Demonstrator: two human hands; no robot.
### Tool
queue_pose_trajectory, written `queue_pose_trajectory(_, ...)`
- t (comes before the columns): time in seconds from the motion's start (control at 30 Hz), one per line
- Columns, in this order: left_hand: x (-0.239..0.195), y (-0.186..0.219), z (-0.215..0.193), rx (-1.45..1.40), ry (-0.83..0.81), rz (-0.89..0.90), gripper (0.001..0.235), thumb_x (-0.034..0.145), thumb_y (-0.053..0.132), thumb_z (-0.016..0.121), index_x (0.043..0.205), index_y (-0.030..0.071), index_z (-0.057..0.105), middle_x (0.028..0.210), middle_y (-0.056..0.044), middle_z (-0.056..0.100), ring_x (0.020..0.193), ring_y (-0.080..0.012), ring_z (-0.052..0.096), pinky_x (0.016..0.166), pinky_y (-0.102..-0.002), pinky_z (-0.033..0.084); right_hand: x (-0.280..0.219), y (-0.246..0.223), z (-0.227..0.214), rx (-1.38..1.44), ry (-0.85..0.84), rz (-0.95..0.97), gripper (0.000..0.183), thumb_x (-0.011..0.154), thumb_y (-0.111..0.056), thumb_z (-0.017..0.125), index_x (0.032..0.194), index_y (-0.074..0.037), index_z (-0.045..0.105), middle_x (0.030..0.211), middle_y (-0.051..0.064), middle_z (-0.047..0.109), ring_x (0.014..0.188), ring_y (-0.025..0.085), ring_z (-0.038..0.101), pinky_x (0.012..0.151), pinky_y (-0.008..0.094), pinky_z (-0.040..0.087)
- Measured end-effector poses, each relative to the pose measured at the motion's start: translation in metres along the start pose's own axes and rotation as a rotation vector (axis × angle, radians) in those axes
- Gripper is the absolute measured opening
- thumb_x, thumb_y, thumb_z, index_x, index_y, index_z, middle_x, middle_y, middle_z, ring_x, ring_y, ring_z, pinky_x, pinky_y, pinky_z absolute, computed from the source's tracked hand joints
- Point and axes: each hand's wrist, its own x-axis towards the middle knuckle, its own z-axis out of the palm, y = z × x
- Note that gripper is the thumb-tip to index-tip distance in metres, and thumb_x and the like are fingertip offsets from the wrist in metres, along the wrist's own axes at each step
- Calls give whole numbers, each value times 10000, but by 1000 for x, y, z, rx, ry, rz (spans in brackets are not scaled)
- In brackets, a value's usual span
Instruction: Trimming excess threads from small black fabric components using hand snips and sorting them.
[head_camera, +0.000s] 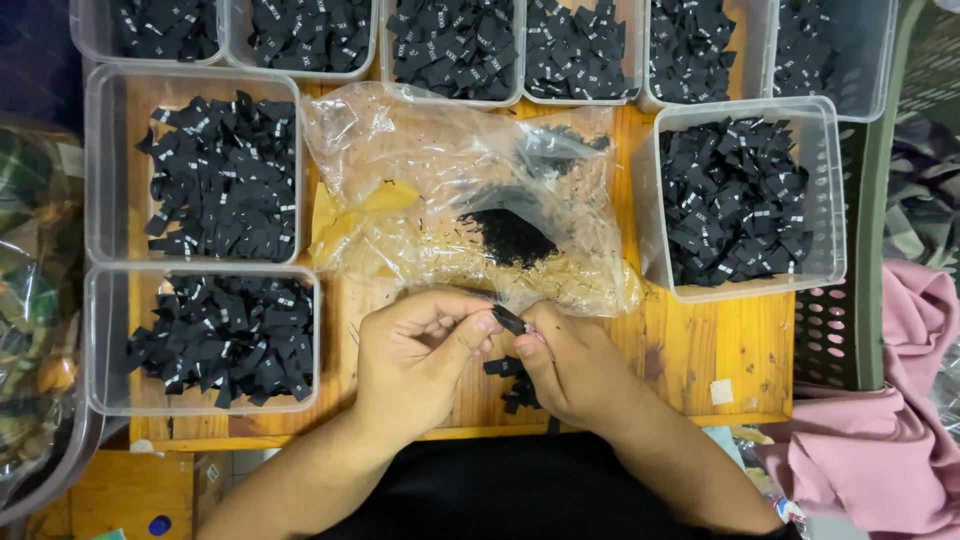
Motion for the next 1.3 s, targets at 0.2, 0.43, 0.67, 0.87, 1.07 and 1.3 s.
queue_pose_trajectory(0.2,-1,-1,0,-1,-2,-7,80,902,-20,719,946,-63,770,732,-149,772,671,-117,712,596,-233,619,-2,2,1,-34,-2,-4,287,1038,-287,429,910,-91,595,511,143,534,474,346,649,452,370,536)
queue_pose_trajectory(0.43,0,-4,-1,-11,0,-13,80,904,-12,723,944,-63,771,732,-141,770,676,-113,711,607,-234,620,0,-1,1,-34,7,-11,286,1039,-275,428,883,-101,591,502,128,536,463,329,648,445,359,535)
queue_pose_trajectory(0.67,1,-3,-1,21,-12,-5,74,898,-12,729,939,-45,781,727,-141,774,670,-118,718,599,-234,622,-2,3,2,-41,-4,4,288,1038,-296,438,878,-112,590,500,120,544,469,325,657,453,360,543)
queue_pose_trajectory(0.87,2,3,-1,34,-38,9,73,887,-40,724,931,-49,782,698,-131,754,675,-117,708,608,-239,622,-1,3,2,-57,12,-17,282,1035,-309,451,886,-111,587,502,122,550,477,324,667,454,361,547)
queue_pose_trajectory(1.07,3,3,0,20,-47,18,68,885,-46,721,923,-55,777,675,-135,738,667,-119,699,598,-243,620,3,0,1,-51,12,-35,288,1040,-293,438,871,-111,584,490,114,542,453,312,650,451,352,548)
queue_pose_trajectory(1.3,4,5,-1,26,-50,-16,73,890,-14,733,925,-62,777,638,-136,728,644,-111,685,594,-240,606,2,5,1,-96,-10,-46,284,1045,-282,429,892,-100,583,501,138,550,475,355,657,452,388,548)
